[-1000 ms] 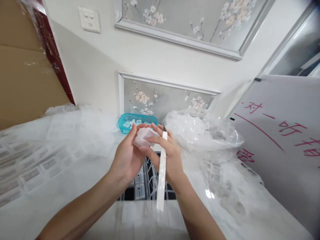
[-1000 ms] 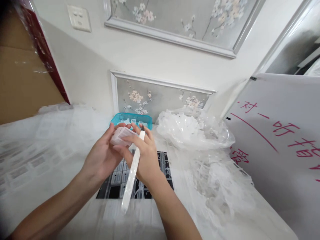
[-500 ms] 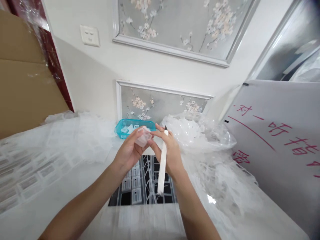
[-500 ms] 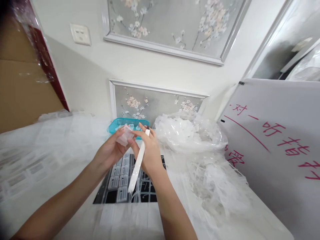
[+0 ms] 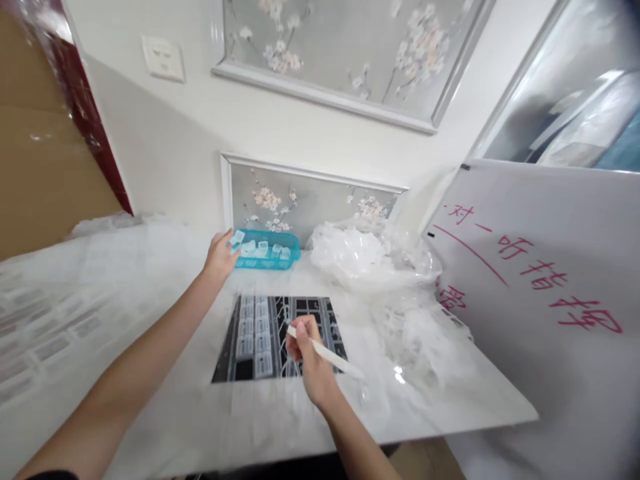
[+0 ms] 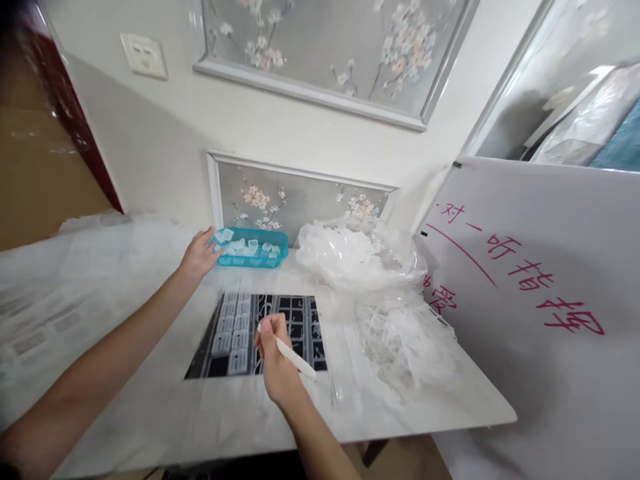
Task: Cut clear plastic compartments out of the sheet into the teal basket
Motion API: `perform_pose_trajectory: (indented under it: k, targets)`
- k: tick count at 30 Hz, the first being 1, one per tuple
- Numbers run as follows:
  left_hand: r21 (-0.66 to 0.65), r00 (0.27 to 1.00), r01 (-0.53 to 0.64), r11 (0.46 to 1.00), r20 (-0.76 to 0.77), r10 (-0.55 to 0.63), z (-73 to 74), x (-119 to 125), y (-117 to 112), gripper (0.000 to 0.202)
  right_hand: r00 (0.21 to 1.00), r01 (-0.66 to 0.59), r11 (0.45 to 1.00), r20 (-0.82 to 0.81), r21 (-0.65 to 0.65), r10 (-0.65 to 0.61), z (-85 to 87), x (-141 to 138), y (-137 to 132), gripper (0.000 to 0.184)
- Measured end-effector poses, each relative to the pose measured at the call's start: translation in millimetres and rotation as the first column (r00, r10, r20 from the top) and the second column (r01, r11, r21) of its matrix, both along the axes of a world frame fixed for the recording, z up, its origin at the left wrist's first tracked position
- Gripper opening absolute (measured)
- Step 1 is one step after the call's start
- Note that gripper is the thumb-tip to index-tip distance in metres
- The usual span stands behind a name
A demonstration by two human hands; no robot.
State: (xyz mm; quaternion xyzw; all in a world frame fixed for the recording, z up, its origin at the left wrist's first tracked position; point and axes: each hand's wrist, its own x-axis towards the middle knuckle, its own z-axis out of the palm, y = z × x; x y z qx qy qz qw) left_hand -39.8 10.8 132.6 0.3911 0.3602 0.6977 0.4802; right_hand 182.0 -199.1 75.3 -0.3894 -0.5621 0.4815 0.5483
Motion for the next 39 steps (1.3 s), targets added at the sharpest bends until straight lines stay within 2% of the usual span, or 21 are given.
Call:
perform_pose_trajectory:
  k: [2,3,4,6,7,9,10,12,15,18,23,30,36,39]
  targets:
    - [-0.012,0.997,0.055,0.998,-0.062,-0.056,-19.4,1,-24,0.047,1.000,-0.022,0.996,0.003,-0.089,0.023,-31.5,-8,-17,0.027]
    - [-0.010,0.974,0.148,0.989,-0.172,-0.148,-29.2,2,-39,0.045,0.999,-0.019,0.992,0.025,-0.121,0.022,-42.7,-11,-24,0.024]
    - [-0.025,0.914,0.272,0.962,-0.305,-0.267,-38.8,3,-55,0.043,0.998,0.001,0.990,0.061,-0.144,0.008,-51.1,-13,-31,0.020]
    - [-0.119,0.675,0.517,0.848,-0.552,-0.489,-56.5,5,-87,0.038,0.983,0.083,0.984,0.174,-0.158,-0.055,-61.3,-12,-38,0.011]
    - [-0.167,0.553,0.594,0.787,-0.626,-0.551,-65.0,6,-103,0.036,0.968,0.133,0.980,0.230,-0.148,-0.096,-64.3,-11,-40,0.008]
    - [-0.200,0.359,0.697,0.689,-0.734,-0.576,-81.8,8,-130,0.033,0.940,0.207,0.972,0.297,-0.115,-0.165,-68.3,-8,-41,0.008]
    - [-0.183,0.295,0.729,0.660,-0.786,-0.543,-90.3,9,-140,0.031,0.936,0.222,0.969,0.302,-0.106,-0.182,-69.9,-6,-41,0.010]
    - [-0.110,0.213,0.766,0.634,-0.886,-0.411,-106.4,12,-153,0.028,0.937,0.235,0.967,0.290,-0.100,-0.197,-72.8,-4,-40,0.013]
    - [0.005,0.165,0.782,0.623,-0.966,-0.198,-123.7,18,-159,0.024,0.924,0.253,0.963,0.318,-0.093,-0.212,-76.2,-5,-40,0.014]
    - [0.052,0.151,0.779,0.624,-0.983,-0.107,-130.3,22,-159,0.023,0.906,0.260,0.962,0.366,-0.088,-0.212,-77.4,-9,-39,0.013]
    - [0.078,0.132,0.752,0.654,-0.991,-0.033,-130.7,22,-162,0.026,0.904,0.246,0.965,0.381,-0.095,-0.193,-77.9,-10,-34,0.012]
    - [0.089,0.097,0.749,0.656,-0.995,0.024,-130.9,25,-163,0.027,0.902,0.256,0.961,0.383,-0.107,-0.198,-79.9,-10,-35,0.013]
    - [0.086,0.072,0.744,0.663,-0.996,0.049,-125.2,28,-164,0.026,0.913,0.238,0.961,0.371,-0.143,-0.171,-78.4,-10,-32,0.013]
    - [0.068,0.034,0.755,0.652,-0.997,0.066,-122.0,32,-169,0.022,0.893,0.245,0.962,0.414,-0.121,-0.176,-77.7,-11,-32,0.014]
